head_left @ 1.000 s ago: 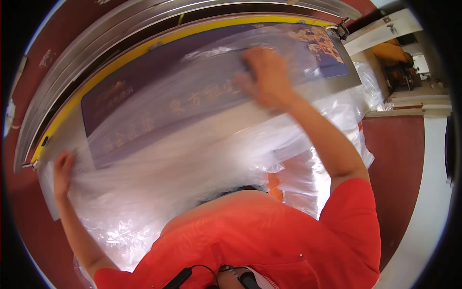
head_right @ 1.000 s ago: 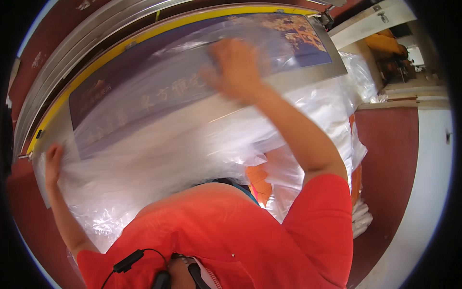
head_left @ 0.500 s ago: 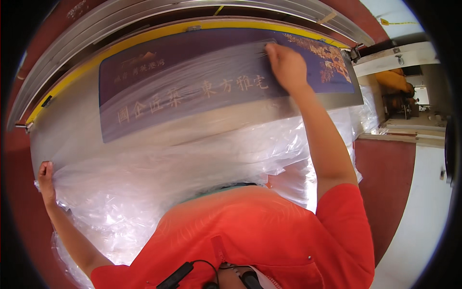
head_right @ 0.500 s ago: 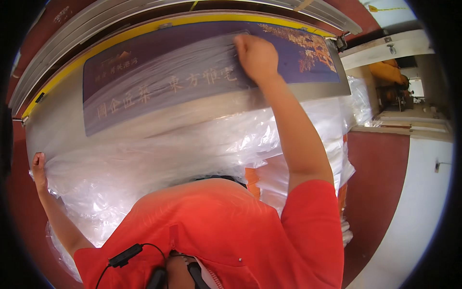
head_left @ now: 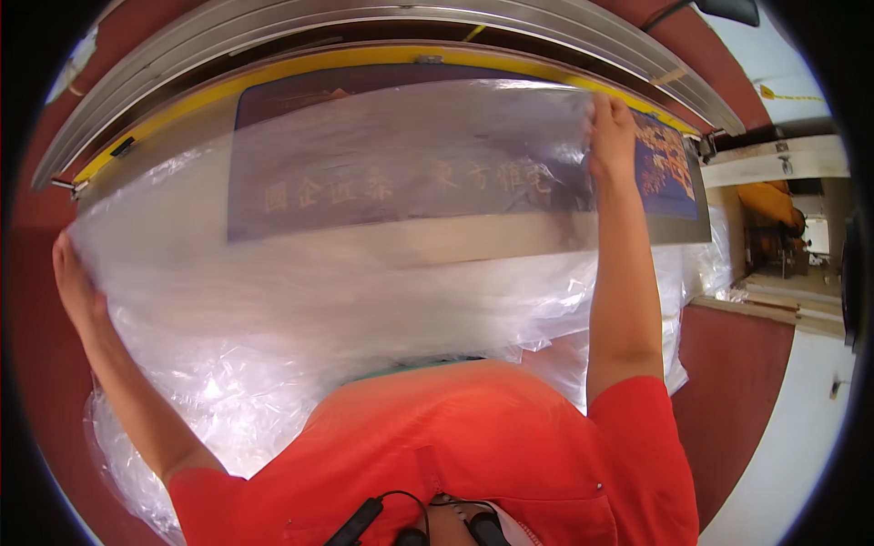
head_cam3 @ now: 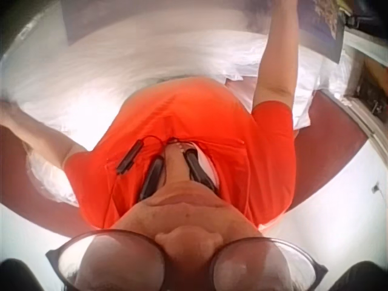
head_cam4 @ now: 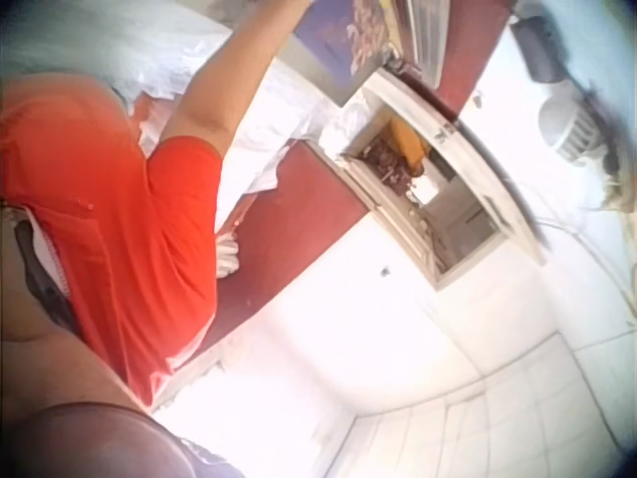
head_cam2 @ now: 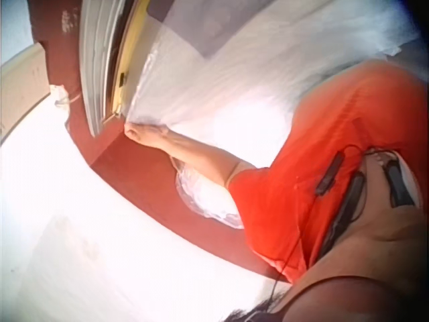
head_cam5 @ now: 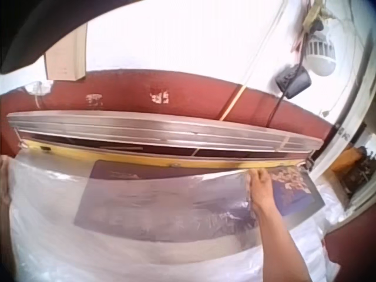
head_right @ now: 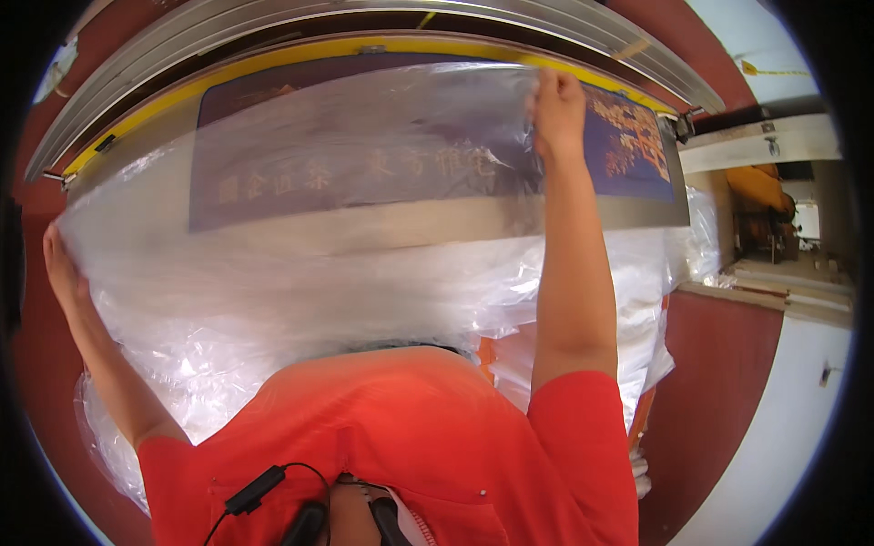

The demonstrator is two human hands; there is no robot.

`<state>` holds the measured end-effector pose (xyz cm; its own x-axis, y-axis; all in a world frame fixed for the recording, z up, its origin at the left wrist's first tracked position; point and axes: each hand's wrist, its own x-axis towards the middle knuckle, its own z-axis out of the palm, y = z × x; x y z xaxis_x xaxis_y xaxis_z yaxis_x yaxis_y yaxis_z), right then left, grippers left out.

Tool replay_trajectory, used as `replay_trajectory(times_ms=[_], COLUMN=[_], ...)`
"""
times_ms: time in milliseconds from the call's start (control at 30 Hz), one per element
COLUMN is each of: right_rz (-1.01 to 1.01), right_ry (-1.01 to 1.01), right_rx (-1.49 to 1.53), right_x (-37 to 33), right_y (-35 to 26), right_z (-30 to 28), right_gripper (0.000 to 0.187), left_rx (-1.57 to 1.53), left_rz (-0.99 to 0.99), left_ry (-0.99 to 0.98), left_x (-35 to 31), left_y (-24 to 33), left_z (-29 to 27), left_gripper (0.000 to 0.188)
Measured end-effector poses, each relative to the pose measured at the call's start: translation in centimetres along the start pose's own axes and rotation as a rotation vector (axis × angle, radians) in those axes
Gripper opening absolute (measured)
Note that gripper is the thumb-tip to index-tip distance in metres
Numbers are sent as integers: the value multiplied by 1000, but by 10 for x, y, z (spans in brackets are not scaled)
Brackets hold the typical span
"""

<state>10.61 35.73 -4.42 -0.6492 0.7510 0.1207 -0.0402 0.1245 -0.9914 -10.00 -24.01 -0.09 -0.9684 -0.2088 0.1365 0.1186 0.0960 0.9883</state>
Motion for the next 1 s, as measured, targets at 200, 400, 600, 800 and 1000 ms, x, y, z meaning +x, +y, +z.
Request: replay_trajectory(times_ms=[200,400,600,800,1000], right_rz=[-268,-63,-31,-6,-1], right_ry=[294,268,191,361,350], right_rx=[-809,-639,-482,-341,-314], right_x=[72,98,101,105,100], right_y=[49,35,54,56,49], right_z=[-70,-45,-60,-61,-54], right_gripper=[28,35,36,40,38], left_rx=[273,861,578,218,169], left_rz=[92,213,-136,-251,-248], left_ry=[-29,70,98,186,107], left_x=[106,132,124,98,100], left_y=[-87,-109,-90,-67,-71], left_z=[91,123,117,131,130], left_gripper=[20,52,55,29,29])
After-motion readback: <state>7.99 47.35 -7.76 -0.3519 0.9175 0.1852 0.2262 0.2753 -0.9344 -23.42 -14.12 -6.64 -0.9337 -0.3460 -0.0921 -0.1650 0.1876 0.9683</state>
